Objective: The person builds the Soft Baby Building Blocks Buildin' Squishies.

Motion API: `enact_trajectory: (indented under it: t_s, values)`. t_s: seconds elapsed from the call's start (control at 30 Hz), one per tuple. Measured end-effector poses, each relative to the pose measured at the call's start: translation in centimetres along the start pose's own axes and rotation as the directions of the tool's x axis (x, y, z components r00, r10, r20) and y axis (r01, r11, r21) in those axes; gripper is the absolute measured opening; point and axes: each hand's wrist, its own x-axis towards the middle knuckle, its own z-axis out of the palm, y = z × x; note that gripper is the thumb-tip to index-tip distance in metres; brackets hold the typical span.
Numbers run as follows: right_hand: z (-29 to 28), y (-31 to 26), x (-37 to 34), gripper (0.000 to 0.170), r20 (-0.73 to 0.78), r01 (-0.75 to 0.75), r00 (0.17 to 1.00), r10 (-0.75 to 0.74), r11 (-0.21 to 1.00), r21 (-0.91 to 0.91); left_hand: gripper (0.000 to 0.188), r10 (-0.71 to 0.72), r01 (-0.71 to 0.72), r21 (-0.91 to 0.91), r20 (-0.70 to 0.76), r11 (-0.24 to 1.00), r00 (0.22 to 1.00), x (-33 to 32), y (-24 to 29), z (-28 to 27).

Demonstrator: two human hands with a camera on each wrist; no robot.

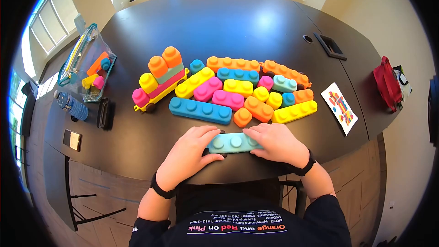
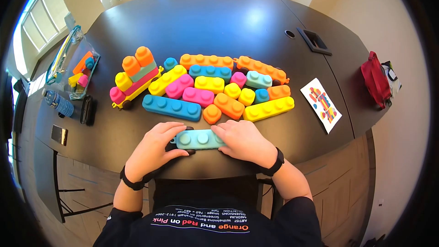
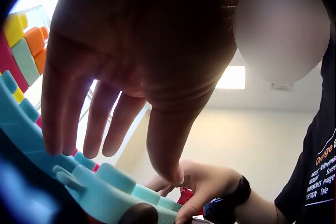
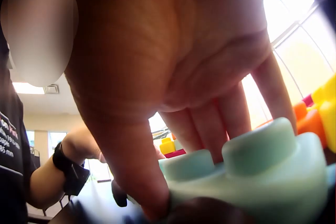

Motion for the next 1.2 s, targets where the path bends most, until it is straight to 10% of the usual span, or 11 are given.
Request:
enact_trajectory:
  t_s: [0.73, 1.1, 1.2]
  values:
    - [1.1, 0.3, -3.7, 0.025, -0.328, -0.144, 0.91, 0.254, 0.935, 0.324, 0.054, -0.018, 0.013, 0.122, 0.04, 0.992, 0.999, 0.1, -0.7, 1.7]
    - [-2.4, 2.2, -1.9, 0.024, -0.195, -0.101, 0.971, 0.138, 0.977, 0.188, 0.053, -0.031, 0.024, 0.136, 0.052, 0.99, 0.998, -0.1, -0.5, 1.8]
    - [-5.3, 5.1, 1.8, 0.027, -0.381, -0.221, 0.908, 0.177, 0.973, -0.075, 0.053, -0.034, 0.027, 0.143, 0.049, 0.989, 0.998, -0.1, -0.5, 1.9]
